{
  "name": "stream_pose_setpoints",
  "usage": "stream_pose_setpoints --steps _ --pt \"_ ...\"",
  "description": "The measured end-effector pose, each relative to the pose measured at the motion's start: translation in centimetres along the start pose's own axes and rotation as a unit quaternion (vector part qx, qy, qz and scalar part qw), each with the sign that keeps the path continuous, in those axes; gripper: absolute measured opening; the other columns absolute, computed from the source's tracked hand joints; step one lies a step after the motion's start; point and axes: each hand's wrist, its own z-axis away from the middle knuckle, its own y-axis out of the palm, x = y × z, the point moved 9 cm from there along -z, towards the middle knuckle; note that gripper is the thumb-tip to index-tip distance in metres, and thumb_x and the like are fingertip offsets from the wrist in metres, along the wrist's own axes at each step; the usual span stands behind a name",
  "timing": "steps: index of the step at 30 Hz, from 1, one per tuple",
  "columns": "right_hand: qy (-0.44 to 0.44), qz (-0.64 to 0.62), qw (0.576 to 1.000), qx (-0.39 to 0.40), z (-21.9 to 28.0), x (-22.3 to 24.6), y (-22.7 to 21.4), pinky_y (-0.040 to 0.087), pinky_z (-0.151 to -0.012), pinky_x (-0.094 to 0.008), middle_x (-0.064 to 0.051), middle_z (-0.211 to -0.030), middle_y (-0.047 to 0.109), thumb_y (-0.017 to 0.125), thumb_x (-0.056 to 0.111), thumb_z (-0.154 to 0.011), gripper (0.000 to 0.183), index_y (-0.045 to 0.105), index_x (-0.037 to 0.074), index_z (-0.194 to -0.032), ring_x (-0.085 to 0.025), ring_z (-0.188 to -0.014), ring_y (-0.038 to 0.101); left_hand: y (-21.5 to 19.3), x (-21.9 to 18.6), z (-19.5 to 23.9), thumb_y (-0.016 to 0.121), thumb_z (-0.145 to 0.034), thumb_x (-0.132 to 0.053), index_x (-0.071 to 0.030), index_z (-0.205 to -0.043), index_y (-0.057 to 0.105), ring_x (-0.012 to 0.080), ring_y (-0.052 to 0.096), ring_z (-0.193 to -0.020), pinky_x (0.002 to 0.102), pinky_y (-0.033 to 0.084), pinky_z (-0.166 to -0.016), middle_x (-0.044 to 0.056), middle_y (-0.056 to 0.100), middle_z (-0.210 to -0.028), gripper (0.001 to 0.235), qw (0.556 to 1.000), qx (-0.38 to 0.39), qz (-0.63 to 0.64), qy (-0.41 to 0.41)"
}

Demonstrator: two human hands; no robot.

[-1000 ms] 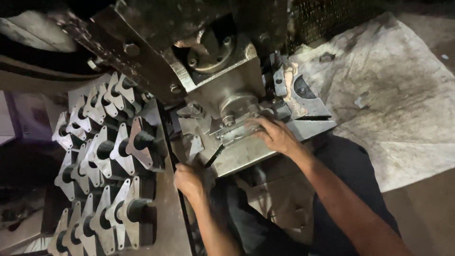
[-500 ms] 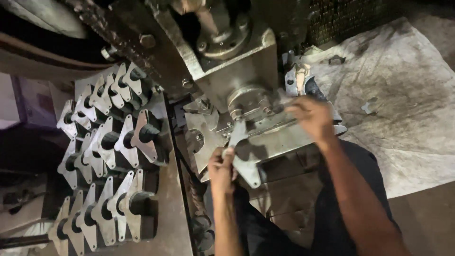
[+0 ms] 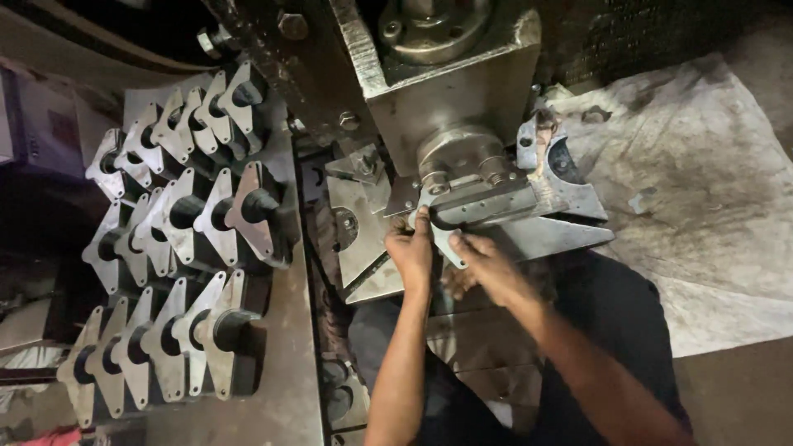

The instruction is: Operator uses a mechanical press to shape or cut metal components.

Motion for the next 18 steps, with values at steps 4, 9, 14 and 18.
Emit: stream_pose_setpoints --steps 4,9,14,18 --pt "-0.008 -0.023 0.997 -0.071 0.3 -1.1 1.4 0.027 -0.032 -0.025 -0.002 -0.062 0.052 0.058 0.039 -0.102 0.035 0.065 0.006 -0.111 -0.009 -0.041 0.043 -0.8 0.7 -0.2 0.078 -0.092 -0.021 -0.001 -0.078 0.068 0.0067 0.043 -0.056 0.027 0.035 -0.05 -0.003 0.057 -0.065 0.027 0.998 -0.009 -0.059 -0.028" --pt "-0.028 -0.017 0.996 -0.086 0.4 -0.3 1.3 0.028 -0.032 -0.026 -0.001 -0.06 0.052 0.058 0.038 -0.101 0.031 0.066 0.009 -0.109 -0.009 -0.039 0.044 -3.1 -1.2 1.8 0.074 -0.097 -0.025 -0.001 -0.08 0.067 0.0059 0.047 -0.061 0.027 0.04 -0.054 -0.004 0.059 -0.066 0.03 0.992 0.007 -0.122 0.008" --pt "-0.031 -0.02 0.998 -0.059 -0.5 -1.8 0.6 0.029 -0.031 -0.027 -0.003 -0.057 0.055 0.058 0.037 -0.101 0.032 0.065 0.006 -0.102 -0.01 -0.037 0.045 -5.3 -1.1 4.7 0.075 -0.096 -0.023 0.001 -0.076 0.064 0.0062 0.046 -0.06 0.027 0.041 -0.053 -0.002 0.057 -0.064 0.033 0.983 0.02 -0.178 0.034" --pt "-0.055 -0.03 0.998 -0.032 -0.5 -0.4 1.2 0.031 -0.03 -0.027 -0.006 -0.056 0.06 0.058 0.038 -0.101 0.033 0.067 0.006 -0.099 -0.012 -0.036 0.048 -3.7 -3.5 5.1 0.073 -0.095 -0.018 0.0 -0.083 0.065 0.0092 0.048 -0.055 0.03 0.041 -0.05 0.005 0.061 -0.062 0.023 0.971 0.043 -0.224 0.067"
